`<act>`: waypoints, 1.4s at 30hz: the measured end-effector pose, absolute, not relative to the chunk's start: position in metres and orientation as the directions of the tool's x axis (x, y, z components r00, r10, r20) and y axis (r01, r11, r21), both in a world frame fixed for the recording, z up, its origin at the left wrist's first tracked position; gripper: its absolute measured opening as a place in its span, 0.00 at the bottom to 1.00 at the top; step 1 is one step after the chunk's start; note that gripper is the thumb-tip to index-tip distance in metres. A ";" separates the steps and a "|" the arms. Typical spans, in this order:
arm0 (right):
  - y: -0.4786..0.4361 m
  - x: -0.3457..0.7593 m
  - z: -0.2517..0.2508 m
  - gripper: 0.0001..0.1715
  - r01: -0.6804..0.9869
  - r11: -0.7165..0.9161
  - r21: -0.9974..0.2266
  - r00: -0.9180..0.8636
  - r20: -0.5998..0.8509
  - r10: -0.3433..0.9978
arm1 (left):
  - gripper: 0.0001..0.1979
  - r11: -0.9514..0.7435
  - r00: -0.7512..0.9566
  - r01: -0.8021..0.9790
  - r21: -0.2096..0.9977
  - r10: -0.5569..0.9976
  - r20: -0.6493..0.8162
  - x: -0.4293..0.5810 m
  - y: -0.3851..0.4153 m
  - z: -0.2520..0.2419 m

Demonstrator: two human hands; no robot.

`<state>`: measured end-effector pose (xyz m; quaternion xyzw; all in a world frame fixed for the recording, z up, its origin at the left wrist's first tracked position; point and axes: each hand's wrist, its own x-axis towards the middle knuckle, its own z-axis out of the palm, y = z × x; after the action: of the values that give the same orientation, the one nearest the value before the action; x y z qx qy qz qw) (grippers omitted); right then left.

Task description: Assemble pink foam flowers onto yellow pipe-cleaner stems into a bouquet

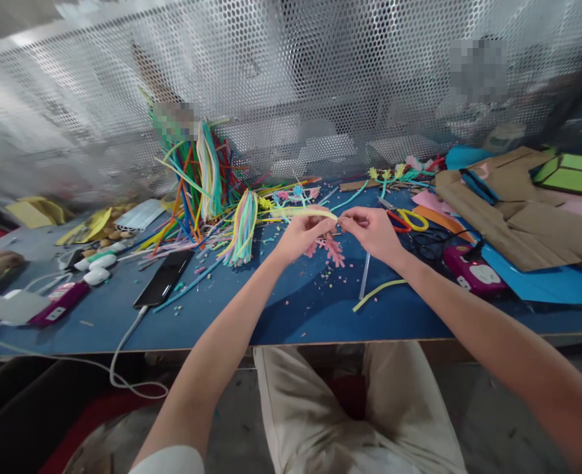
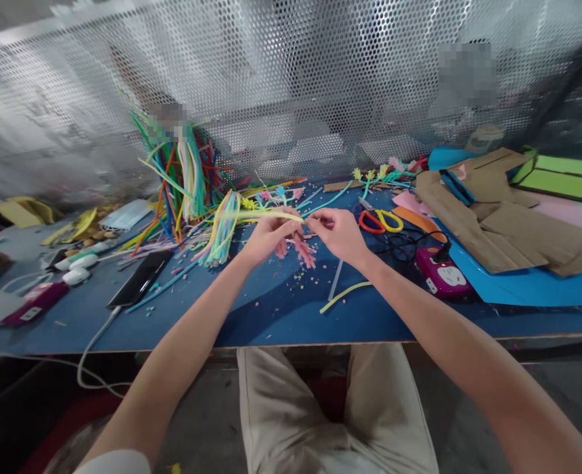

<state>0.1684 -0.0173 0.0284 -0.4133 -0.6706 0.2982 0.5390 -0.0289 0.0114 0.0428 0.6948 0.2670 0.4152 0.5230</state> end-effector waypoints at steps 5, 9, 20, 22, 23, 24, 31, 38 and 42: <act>-0.017 0.169 0.025 0.12 0.359 0.515 -0.779 -0.057 0.532 0.845 | 0.18 -0.205 0.513 -0.176 0.963 0.816 0.267 -0.026 0.015 0.037; -0.018 0.168 0.027 0.12 0.322 0.509 -0.798 -0.055 0.521 0.852 | 0.19 -0.182 0.523 -0.077 0.980 0.830 0.195 -0.027 0.015 0.037; -0.016 0.178 0.035 0.13 0.291 0.455 -0.842 -0.073 0.455 0.888 | 0.22 -0.064 0.501 -0.064 0.996 0.861 0.088 -0.029 0.015 0.040; -0.016 0.180 0.034 0.12 0.406 0.500 -0.765 -0.088 0.512 0.854 | 0.22 -0.074 0.494 -0.023 0.997 0.866 0.075 -0.028 0.014 0.039; -0.016 0.181 0.034 0.12 0.463 0.522 -0.717 -0.102 0.542 0.834 | 0.21 -0.086 0.490 0.006 0.996 0.869 0.072 -0.027 0.013 0.040; -0.016 0.181 0.033 0.12 0.504 0.538 -0.676 -0.116 0.564 0.818 | 0.20 -0.098 0.491 0.033 0.995 0.868 0.069 -0.027 0.012 0.040; -0.020 0.178 0.039 0.12 0.414 0.480 -0.773 -0.123 0.475 0.871 | 0.19 -0.164 0.516 0.063 0.984 0.850 0.109 -0.024 0.007 0.043; -0.022 0.175 0.043 0.13 0.259 0.388 -0.884 -0.164 0.356 0.920 | 0.15 -0.185 0.544 0.080 0.980 0.831 0.112 -0.022 0.006 0.043; -0.023 0.175 0.042 0.14 0.240 0.401 -0.884 -0.169 0.368 0.914 | 0.15 -0.147 0.567 0.056 0.988 0.819 0.089 -0.021 0.001 0.048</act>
<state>0.1749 -0.0230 0.0424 -0.4235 -0.6814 0.3469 0.4859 -0.0213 0.0011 0.0481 0.6789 0.3223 0.3354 0.5681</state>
